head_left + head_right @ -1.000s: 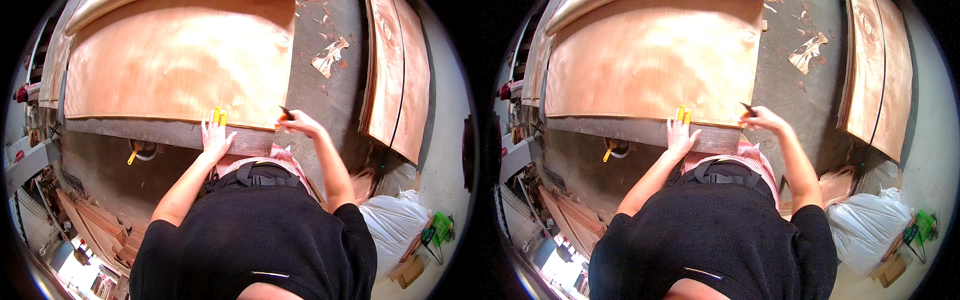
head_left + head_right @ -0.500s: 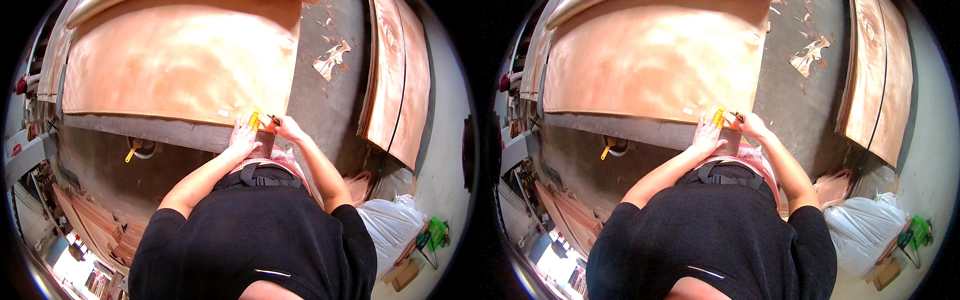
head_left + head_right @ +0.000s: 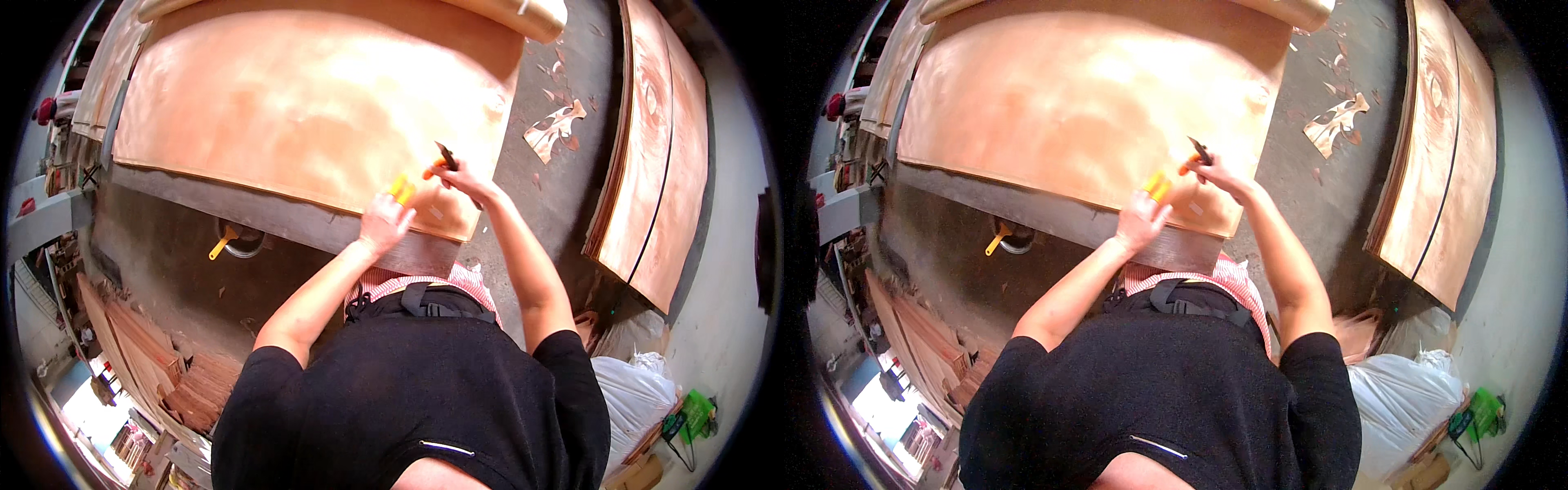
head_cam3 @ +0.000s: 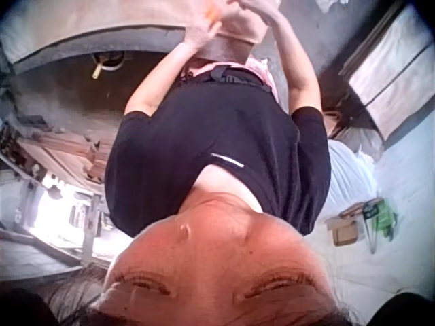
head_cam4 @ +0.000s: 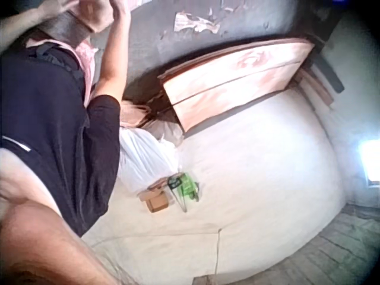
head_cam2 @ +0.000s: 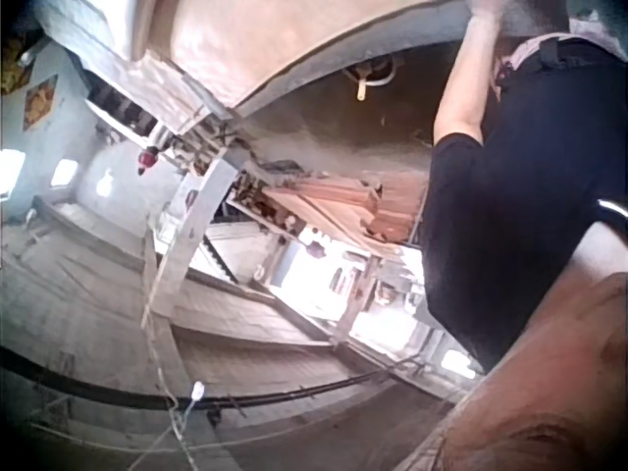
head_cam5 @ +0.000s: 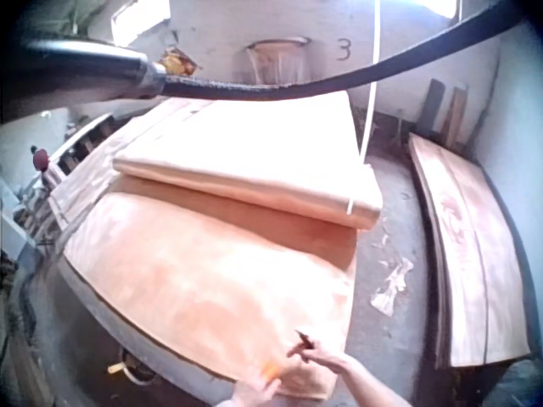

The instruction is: The person uses a utility knife to cut thin sheets of wood veneer on a workbench. They repeatedly lift the veneer, align it, and slice along the edges to trim the material. The person also briefly wipes the knife blade with a green cloth during the process.

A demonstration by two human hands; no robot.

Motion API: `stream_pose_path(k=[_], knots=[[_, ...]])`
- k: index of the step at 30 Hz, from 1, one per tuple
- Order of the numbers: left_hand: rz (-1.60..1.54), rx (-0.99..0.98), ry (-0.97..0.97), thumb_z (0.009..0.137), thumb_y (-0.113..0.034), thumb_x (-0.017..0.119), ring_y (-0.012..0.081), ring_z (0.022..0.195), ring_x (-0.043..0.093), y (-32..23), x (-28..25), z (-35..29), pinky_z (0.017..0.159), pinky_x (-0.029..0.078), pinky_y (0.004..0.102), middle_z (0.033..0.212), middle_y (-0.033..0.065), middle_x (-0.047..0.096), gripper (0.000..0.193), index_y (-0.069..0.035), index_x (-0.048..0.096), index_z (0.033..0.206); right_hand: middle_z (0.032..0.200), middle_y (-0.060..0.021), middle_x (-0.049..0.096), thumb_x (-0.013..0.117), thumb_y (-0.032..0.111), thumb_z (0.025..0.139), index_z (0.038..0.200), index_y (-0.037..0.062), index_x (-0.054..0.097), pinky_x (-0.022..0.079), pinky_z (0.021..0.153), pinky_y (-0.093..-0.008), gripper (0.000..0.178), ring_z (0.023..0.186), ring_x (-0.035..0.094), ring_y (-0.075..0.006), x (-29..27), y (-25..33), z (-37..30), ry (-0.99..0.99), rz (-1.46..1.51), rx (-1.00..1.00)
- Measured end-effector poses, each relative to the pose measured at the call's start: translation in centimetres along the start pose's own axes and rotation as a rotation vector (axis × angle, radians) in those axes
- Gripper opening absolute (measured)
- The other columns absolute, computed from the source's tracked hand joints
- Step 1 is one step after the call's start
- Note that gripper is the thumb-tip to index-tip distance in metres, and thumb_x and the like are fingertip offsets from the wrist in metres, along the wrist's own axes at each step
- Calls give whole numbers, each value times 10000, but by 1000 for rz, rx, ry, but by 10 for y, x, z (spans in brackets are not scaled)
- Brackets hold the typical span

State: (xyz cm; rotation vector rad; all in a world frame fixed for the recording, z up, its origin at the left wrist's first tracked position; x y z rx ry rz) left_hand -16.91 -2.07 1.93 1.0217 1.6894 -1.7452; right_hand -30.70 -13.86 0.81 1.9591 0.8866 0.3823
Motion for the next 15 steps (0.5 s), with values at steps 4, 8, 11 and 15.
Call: stream_pose_path(k=[4,8,11,15], knots=[[17,-72,-241,777,-311,571,300,1204,345,31,-26,23,977,315,403,1334,162,316,645,-11,323,1291,545,30,517,600,274,793,755,52,646,366,447,-236,229,472,450,-66,29,-24,61,-55,132,76],[317,-33,-48,775,-443,536,271,1298,196,34,-12,48,1058,97,469,1373,141,272,744,-32,263,1332,533,17,529,597,251,780,744,47,631,376,448,-233,210,456,466,-74,32,-35,80,-46,5,167],[468,-106,111,764,-468,527,244,1317,154,32,-5,50,1061,51,472,1393,125,245,775,-44,238,1345,567,-12,553,598,216,763,757,27,607,402,476,-241,189,493,496,-91,28,-48,80,-33,-9,122],[558,-102,281,757,-491,524,246,1317,158,26,-5,58,1064,34,480,1377,125,288,784,-10,276,1326,713,-122,607,595,143,731,861,-11,571,450,607,-347,203,651,571,-205,5,-61,67,-107,-384,19]])
Point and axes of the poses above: each hand's wrist, its own z-axis towards the middle knuckle, its own x-axis out of the palm, y = z × x, the point moved 5 cm from there along z, towards the middle knuckle
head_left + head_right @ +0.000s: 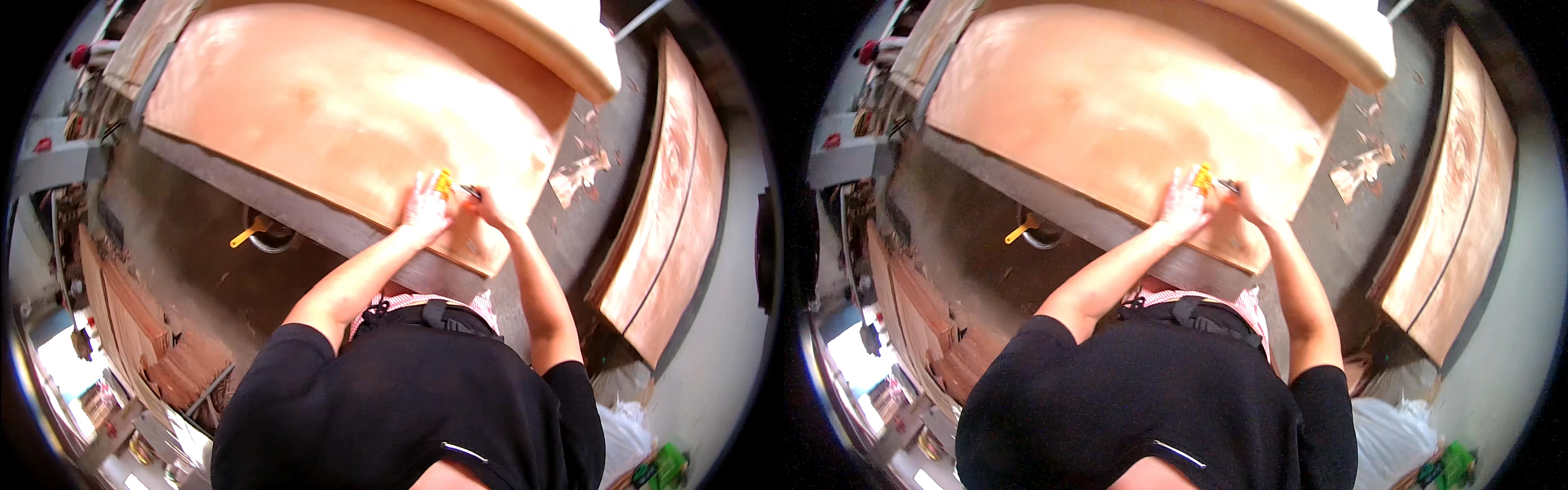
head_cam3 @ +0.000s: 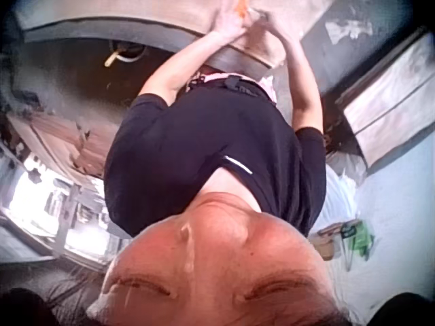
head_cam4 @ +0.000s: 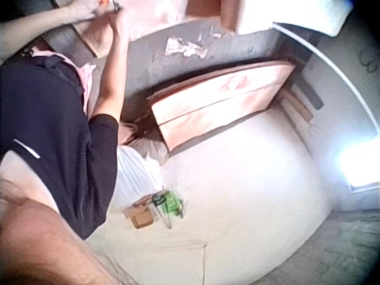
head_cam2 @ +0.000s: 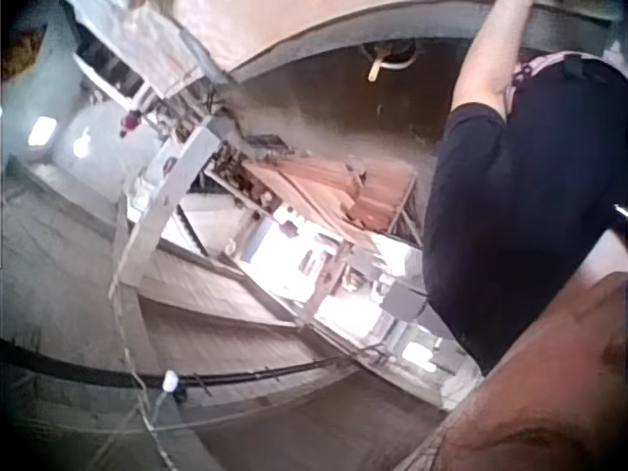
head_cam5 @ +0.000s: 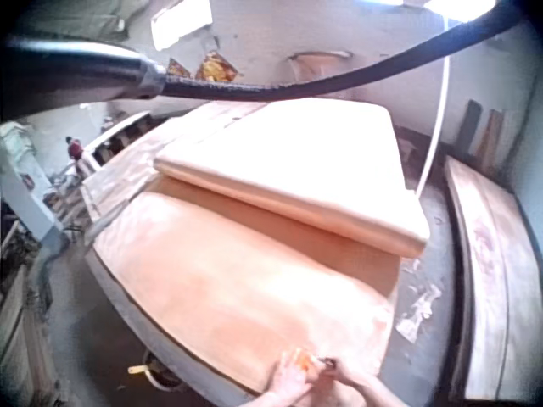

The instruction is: The person uses a utility knife to cut thin sheets of wood veneer on a workbench. They repeatedly lift the veneer, align it, and slice along the edges to trim the material. The person also briefly wipes the knife blade with a green cloth during the process.

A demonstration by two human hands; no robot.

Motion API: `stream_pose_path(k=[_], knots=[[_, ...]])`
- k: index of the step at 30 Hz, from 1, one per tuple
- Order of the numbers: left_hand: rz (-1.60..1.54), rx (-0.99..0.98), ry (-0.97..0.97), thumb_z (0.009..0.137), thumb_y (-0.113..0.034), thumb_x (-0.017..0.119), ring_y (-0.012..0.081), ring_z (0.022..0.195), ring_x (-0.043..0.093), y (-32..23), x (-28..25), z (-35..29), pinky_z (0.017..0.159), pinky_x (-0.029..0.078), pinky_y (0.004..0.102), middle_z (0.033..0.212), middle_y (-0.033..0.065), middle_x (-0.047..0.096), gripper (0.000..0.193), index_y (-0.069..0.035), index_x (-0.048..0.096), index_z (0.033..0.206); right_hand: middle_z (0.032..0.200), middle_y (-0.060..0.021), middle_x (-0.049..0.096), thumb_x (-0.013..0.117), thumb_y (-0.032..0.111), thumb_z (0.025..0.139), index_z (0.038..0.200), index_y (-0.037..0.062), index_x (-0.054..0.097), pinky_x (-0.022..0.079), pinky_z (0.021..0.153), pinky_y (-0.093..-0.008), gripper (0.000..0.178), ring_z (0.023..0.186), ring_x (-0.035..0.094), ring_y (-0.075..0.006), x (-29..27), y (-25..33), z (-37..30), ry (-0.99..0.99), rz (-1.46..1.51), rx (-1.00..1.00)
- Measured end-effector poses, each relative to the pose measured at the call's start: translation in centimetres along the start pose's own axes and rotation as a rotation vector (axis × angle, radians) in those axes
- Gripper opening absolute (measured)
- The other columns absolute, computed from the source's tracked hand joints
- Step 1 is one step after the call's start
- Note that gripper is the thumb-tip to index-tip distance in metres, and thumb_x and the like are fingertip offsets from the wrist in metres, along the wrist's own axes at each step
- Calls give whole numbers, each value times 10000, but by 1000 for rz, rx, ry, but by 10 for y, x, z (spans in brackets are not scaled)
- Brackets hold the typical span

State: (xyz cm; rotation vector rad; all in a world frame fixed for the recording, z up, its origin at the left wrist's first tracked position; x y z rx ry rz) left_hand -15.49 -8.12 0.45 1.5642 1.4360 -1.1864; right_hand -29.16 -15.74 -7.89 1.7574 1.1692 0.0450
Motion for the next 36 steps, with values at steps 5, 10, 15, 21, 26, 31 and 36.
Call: stream_pose_path(k=[5,10,15,21,26,31,36], knots=[[-22,-6,9,730,-532,536,249,1308,173,3,-8,-2,1062,44,484,1301,122,407,738,-21,422,1250,687,-156,615,506,148,772,687,59,618,453,595,-378,167,634,596,-242,-72,75,-9,-87,-768,-34],[-75,-9,149,735,-533,535,235,1317,148,11,-12,-5,1056,64,477,1307,95,409,712,-54,435,1251,531,-17,556,544,208,828,714,45,632,380,470,-255,217,480,485,-82,-97,112,-49,78,-287,75],[-187,119,-91,736,-531,540,224,1320,143,27,6,-9,1055,89,461,1358,92,335,790,-83,289,1337,581,17,539,526,165,854,788,27,642,348,492,-213,191,504,454,-65,-53,125,-96,17,105,65],[-395,260,-294,757,-487,533,252,1311,173,83,16,-52,1069,97,407,1406,112,231,754,-76,279,1336,572,47,515,529,191,834,841,66,659,261,435,-184,181,467,365,-21,14,122,-164,-5,242,329],[-366,283,-359,770,-515,479,249,1318,145,119,51,-76,1075,51,397,1417,89,218,715,-107,305,1330,555,36,498,548,191,835,881,56,646,250,408,-177,174,439,352,-24,61,121,-197,-72,279,431],[-390,212,-450,776,-440,532,256,1291,212,122,36,-96,1063,126,421,1370,122,292,649,-99,351,1298,571,24,522,546,181,844,879,37,645,249,414,-176,179,444,351,-24,74,123,-212,-20,297,378],[-516,148,-485,793,-411,534,288,1193,356,98,32,-144,994,275,398,1260,144,418,548,-61,459,1208,585,36,522,549,202,850,881,47,648,271,448,-188,186,482,371,-29,85,118,-228,11,259,336]])
Point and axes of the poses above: each hand's wrist, its own z-axis towards the middle knuckle, its own x-axis out of the palm, y = z × x, the point moved 5 cm from there along z, towards the middle knuckle
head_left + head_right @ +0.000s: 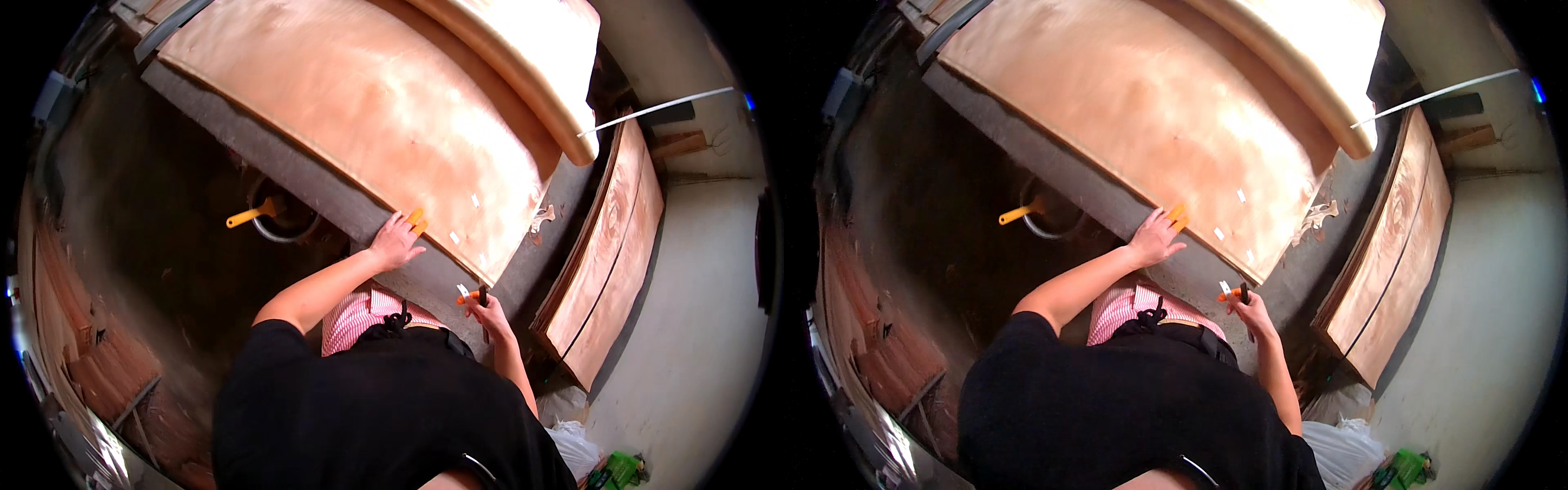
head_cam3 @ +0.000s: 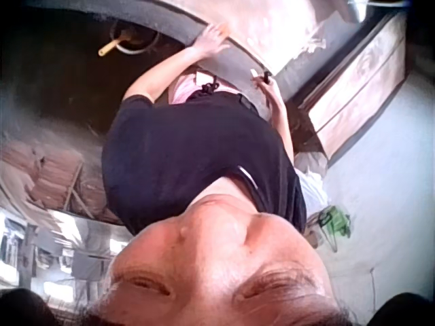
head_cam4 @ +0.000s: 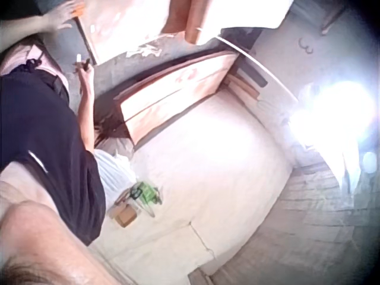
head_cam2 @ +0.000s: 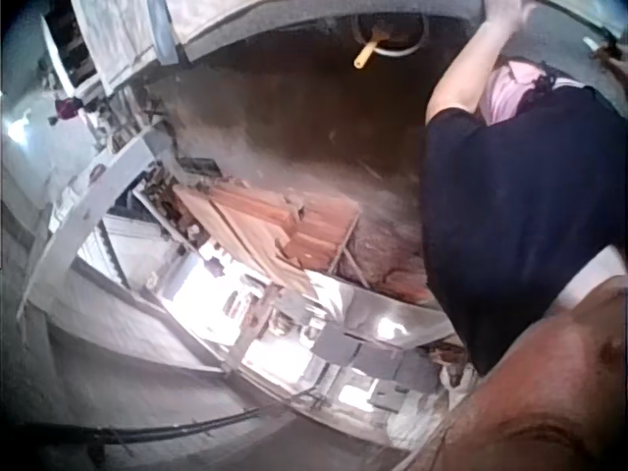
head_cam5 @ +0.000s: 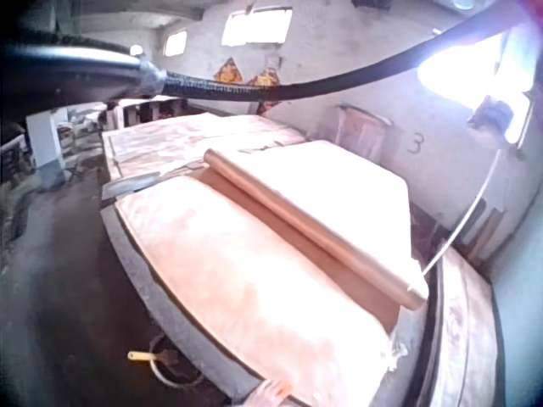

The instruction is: The person uses a utility knife to cut thin sheets of wood veneer on a workbench. They repeatedly lift the veneer, align it, and slice along the edges to trim the material. The person also briefly wipes the knife blade with a green cloth during the process.

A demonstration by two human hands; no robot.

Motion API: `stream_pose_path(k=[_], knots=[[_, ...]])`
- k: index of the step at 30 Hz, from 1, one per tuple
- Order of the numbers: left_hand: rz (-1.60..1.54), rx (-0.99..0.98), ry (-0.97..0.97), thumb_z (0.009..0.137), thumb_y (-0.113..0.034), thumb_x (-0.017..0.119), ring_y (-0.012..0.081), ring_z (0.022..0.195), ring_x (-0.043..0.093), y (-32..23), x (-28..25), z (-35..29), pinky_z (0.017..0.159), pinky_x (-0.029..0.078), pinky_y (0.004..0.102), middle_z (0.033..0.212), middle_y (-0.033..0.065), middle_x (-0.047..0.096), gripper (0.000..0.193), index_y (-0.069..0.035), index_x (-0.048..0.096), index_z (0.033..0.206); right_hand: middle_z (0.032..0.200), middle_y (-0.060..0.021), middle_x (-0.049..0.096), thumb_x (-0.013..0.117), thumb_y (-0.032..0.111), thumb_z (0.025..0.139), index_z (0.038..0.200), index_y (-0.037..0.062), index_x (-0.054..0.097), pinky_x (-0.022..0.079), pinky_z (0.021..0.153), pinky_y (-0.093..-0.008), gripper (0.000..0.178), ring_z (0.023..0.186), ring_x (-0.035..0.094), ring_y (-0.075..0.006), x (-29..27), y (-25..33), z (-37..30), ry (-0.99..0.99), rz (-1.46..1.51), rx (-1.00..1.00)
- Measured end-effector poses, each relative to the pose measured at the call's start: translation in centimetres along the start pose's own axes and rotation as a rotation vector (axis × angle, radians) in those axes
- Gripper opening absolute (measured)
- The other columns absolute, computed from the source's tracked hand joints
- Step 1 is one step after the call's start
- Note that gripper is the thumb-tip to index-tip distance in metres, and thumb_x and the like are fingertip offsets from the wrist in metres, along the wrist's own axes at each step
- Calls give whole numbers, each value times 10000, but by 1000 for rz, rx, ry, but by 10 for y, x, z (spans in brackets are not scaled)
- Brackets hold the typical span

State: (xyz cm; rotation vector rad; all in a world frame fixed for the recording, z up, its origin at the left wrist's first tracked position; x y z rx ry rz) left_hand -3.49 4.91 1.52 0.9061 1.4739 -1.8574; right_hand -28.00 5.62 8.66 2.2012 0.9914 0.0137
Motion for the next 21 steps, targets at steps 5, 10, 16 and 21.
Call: stream_pose_path(k=[5,10,16,21], knots=[[-628,-200,568,867,-372,467,254,1017,509,-79,28,-95,856,409,336,1091,147,548,445,-9,509,1120,593,24,530,542,208,855,903,40,636,264,421,-183,198,457,355,-26,17,-29,-13,124,17,-156],[-1105,-380,779,928,-355,360,160,994,479,-139,98,-207,887,364,274,1067,96,551,448,30,494,1115,612,36,534,545,205,845,901,44,644,282,465,-190,197,509,386,-28,46,-64,-26,202,33,-77],[-1398,-409,835,931,-323,366,127,1017,456,-149,70,-235,909,339,247,1110,58,532,434,31,475,1157,608,30,542,551,198,838,909,43,641,292,465,-192,193,513,397,-33,83,-43,-50,235,-11,-198],[-1149,-279,725,923,-302,401,122,1018,454,-117,40,-249,907,341,242,1119,57,525,410,16,467,1173,620,19,552,566,203,830,896,45,644,298,471,-196,188,516,404,-42,114,-30,-55,198,-55,-239]])
Point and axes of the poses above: each hand's wrist, its own z-axis towards the middle knuckle, its own x-axis out of the palm, y = z × x, the point moved 5 cm from there along z, towards the middle knuckle
